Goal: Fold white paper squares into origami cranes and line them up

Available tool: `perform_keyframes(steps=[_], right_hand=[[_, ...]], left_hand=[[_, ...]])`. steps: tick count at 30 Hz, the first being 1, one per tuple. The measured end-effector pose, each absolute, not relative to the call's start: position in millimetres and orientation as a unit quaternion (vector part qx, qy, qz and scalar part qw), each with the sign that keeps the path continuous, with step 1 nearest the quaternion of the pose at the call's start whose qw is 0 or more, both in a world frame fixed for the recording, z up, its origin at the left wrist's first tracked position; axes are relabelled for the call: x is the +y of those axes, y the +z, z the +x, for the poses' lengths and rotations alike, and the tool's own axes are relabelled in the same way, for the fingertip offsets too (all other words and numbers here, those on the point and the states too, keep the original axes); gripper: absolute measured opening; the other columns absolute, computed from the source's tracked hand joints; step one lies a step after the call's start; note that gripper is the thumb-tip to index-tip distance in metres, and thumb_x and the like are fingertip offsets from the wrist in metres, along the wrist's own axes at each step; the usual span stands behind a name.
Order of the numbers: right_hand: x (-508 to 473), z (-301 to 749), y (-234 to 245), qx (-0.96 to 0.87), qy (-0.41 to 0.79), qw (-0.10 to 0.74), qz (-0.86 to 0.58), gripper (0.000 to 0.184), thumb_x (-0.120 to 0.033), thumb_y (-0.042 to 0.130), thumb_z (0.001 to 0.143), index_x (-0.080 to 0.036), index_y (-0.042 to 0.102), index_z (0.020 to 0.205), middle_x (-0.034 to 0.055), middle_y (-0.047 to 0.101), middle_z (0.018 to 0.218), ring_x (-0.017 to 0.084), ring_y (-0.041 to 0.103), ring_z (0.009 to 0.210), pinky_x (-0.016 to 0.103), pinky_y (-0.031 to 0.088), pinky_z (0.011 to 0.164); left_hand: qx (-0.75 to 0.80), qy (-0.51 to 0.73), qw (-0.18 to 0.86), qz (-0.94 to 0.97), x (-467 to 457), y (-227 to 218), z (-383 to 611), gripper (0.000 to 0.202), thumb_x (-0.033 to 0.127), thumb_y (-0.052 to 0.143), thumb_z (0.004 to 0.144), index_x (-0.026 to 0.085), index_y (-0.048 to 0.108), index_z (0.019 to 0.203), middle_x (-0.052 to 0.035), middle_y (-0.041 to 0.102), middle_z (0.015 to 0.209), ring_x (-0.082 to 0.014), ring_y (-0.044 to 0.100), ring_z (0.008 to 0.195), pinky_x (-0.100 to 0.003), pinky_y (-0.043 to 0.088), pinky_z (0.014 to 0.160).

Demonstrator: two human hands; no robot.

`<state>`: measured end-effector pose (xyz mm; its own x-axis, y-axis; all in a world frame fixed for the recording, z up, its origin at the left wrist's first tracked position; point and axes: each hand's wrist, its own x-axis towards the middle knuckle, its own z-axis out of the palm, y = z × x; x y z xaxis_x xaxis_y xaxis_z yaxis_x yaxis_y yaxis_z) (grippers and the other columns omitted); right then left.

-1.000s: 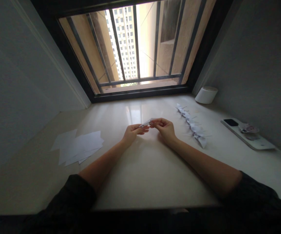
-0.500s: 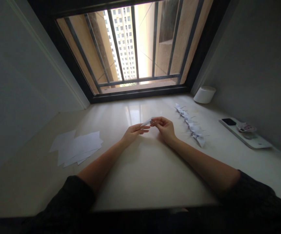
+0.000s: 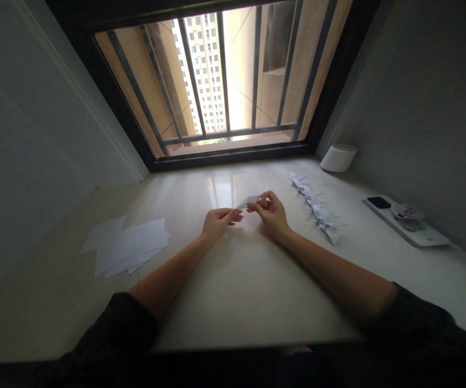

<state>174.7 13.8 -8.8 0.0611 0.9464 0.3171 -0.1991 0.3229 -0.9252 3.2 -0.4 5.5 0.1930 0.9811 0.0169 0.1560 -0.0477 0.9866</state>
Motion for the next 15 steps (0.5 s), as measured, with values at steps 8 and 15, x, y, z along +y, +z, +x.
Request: perform_keyframes(steps=[8,15], right_hand=[[8.2,172.7,-2.1,-0.493,0.494,0.620,-0.358,0.056,-0.039,0.074,0.062,-0.024,0.042,0.105,-0.0061,0.063,0.061,0.016,0.064,0.063,0.029,0.047,0.066],[8.7,174.6,-3.0,-0.514,0.504,0.557,-0.414,0.036,-0.040,0.073,0.062,-0.015,0.069,0.086,0.0035,0.068,0.071,0.013,0.058,0.062,0.028,0.045,0.065]], left_hand=[[0.468,0.429,0.491,0.596,-0.8,5.7,2.9,0.038,0.047,0.059,0.076,0.014,0.070,0.091,-0.0111,0.071,0.087,-0.0190,0.066,0.080,-0.028,0.050,0.068],[0.454,0.394,0.471,0.646,-3.0,5.0,3.0,0.040,0.050,0.057,0.076,0.014,0.070,0.089,-0.0108,0.071,0.089,-0.0199,0.066,0.083,-0.028,0.049,0.068]])
